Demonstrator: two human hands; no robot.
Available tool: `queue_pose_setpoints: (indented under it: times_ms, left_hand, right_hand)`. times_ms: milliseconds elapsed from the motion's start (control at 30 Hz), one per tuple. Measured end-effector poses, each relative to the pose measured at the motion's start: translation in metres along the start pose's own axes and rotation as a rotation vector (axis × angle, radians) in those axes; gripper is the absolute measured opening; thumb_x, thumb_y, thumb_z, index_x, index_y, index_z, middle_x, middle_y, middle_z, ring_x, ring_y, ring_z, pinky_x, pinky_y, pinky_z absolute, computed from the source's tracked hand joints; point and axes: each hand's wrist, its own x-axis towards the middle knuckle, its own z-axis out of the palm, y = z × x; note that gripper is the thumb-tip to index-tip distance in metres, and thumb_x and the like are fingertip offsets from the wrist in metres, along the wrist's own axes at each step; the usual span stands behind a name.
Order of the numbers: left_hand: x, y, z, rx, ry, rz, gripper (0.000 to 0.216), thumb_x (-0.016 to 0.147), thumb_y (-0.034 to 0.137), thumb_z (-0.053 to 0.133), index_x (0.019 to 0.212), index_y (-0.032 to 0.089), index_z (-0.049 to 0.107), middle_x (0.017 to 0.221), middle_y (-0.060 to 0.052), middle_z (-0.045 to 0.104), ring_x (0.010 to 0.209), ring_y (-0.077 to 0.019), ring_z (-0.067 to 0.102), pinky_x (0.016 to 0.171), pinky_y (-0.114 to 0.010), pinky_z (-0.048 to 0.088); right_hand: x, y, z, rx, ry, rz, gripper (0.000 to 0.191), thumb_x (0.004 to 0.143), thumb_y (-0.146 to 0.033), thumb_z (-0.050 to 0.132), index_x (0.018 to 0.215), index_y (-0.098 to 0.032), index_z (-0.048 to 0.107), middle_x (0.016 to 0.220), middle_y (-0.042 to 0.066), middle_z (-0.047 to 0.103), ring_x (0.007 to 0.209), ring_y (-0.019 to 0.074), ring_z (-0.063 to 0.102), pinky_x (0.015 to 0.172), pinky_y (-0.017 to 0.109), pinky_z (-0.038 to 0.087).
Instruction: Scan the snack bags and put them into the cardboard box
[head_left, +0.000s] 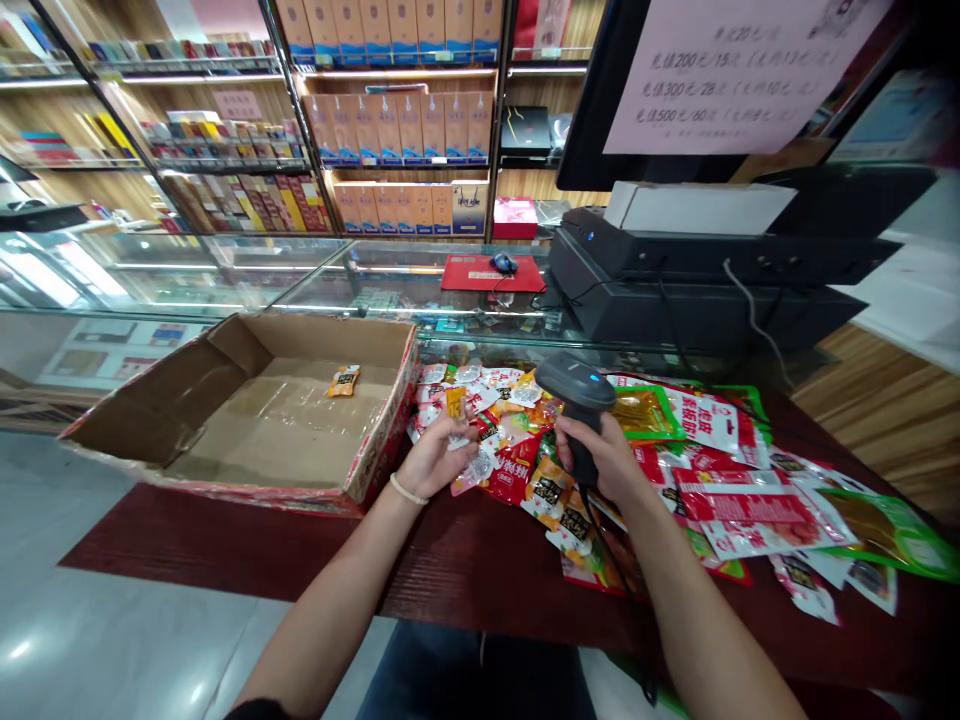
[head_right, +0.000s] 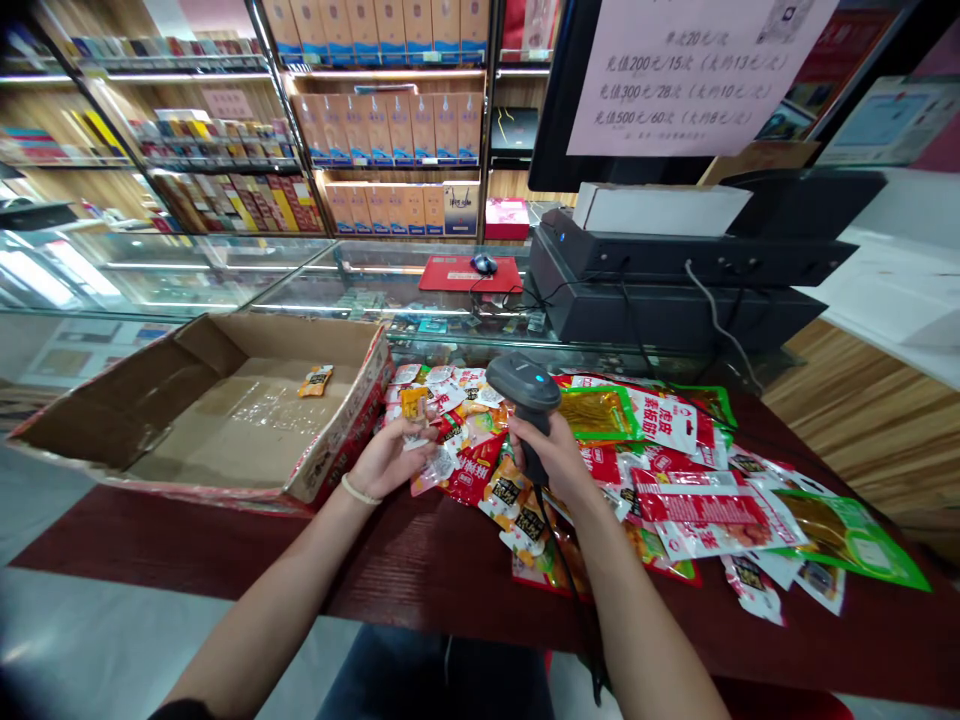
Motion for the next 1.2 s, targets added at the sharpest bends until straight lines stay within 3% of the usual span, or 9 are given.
queue_pose_setpoints:
  times_ms: [133,233,400,533,600,867,967,1067,1200]
  left_hand:
    - [0.005,-0.005,0.000,0.034,0.050,0.098,0.016,0.079,0.012,0.064,0.095,0.013,0.066,0.098,-0.008,0.069,0.099,-0.0196,0.065,0.087,-0.034,0.053]
    - [0.008,-0.006,-0.002,0.031,0.047,0.180,0.014,0.082,0.013,0.066,0.096,0.016,0.067,0.103,-0.005,0.070,0.103,-0.0183,0.065,0.099,-0.040,0.050]
    - [0.011,-0.005,-0.005,0.130,0.167,0.287,0.023,0.079,0.018,0.071,0.103,0.015,0.068,0.102,-0.005,0.073,0.090,-0.0155,0.069,0.093,-0.035,0.055]
    - [0.012,-0.006,-0.003,0.239,0.258,0.313,0.031,0.076,0.016,0.072,0.106,0.013,0.068,0.107,-0.010,0.072,0.091,-0.0195,0.070,0.088,-0.035,0.058]
    - [0.012,-0.007,-0.002,0.254,0.267,0.327,0.030,0.076,0.015,0.071,0.106,0.014,0.068,0.109,-0.010,0.072,0.093,-0.0196,0.070,0.086,-0.033,0.058]
    - [0.013,-0.009,0.000,0.262,0.301,0.355,0.033,0.071,0.013,0.075,0.103,0.011,0.069,0.102,-0.013,0.073,0.092,-0.0232,0.071,0.083,-0.036,0.059]
    - [0.014,-0.010,-0.002,0.298,0.259,0.381,0.035,0.072,0.018,0.076,0.106,0.014,0.068,0.108,-0.010,0.072,0.095,-0.0222,0.070,0.083,-0.035,0.059]
    - [0.012,-0.012,0.001,0.340,0.261,0.415,0.038,0.071,0.022,0.077,0.107,0.016,0.068,0.111,-0.008,0.071,0.095,-0.0216,0.069,0.080,-0.033,0.059]
    - [-0.009,-0.007,0.031,0.464,0.209,0.460,0.036,0.072,0.028,0.077,0.105,0.016,0.068,0.107,-0.008,0.071,0.093,-0.0207,0.068,0.077,-0.029,0.058]
  right_hand:
    - [0.001,0.001,0.000,-0.034,0.022,-0.009,0.032,0.077,-0.043,0.073,0.073,-0.019,0.052,0.057,-0.005,0.052,0.041,0.0086,0.047,0.041,0.022,0.037]
    - [0.000,0.001,0.002,-0.068,0.053,-0.030,0.032,0.077,-0.044,0.073,0.075,-0.020,0.052,0.058,-0.005,0.053,0.040,0.0085,0.047,0.041,0.022,0.038]
    - [-0.005,-0.005,0.003,-0.181,0.028,0.016,0.032,0.077,-0.043,0.073,0.089,-0.022,0.052,0.055,-0.007,0.052,0.039,0.0096,0.046,0.039,0.022,0.039]
    - [-0.008,-0.011,0.006,-0.291,-0.122,0.086,0.064,0.071,-0.035,0.078,0.126,-0.028,0.048,0.069,-0.006,0.062,0.039,0.0090,0.046,0.036,0.021,0.038]
    - [-0.008,-0.010,0.006,-0.297,-0.169,0.055,0.069,0.068,-0.031,0.080,0.130,-0.030,0.050,0.082,-0.003,0.066,0.042,0.0087,0.050,0.038,0.021,0.040]
    - [-0.005,0.004,-0.002,-0.335,-0.223,0.049,0.046,0.068,-0.025,0.079,0.112,-0.024,0.068,0.079,0.000,0.068,0.046,0.0107,0.051,0.038,0.022,0.040]
    - [-0.006,0.000,0.001,-0.271,-0.139,0.038,0.044,0.067,-0.028,0.081,0.108,-0.024,0.067,0.075,-0.001,0.068,0.042,0.0098,0.047,0.035,0.022,0.037]
    - [-0.006,-0.004,0.003,-0.249,-0.091,0.049,0.028,0.072,-0.035,0.079,0.092,-0.022,0.063,0.053,-0.005,0.058,0.036,0.0098,0.042,0.034,0.022,0.034]
    - [-0.006,-0.008,-0.001,-0.112,-0.070,-0.036,0.031,0.081,-0.043,0.070,0.070,-0.020,0.054,0.047,-0.005,0.050,0.040,0.0096,0.043,0.040,0.022,0.036]
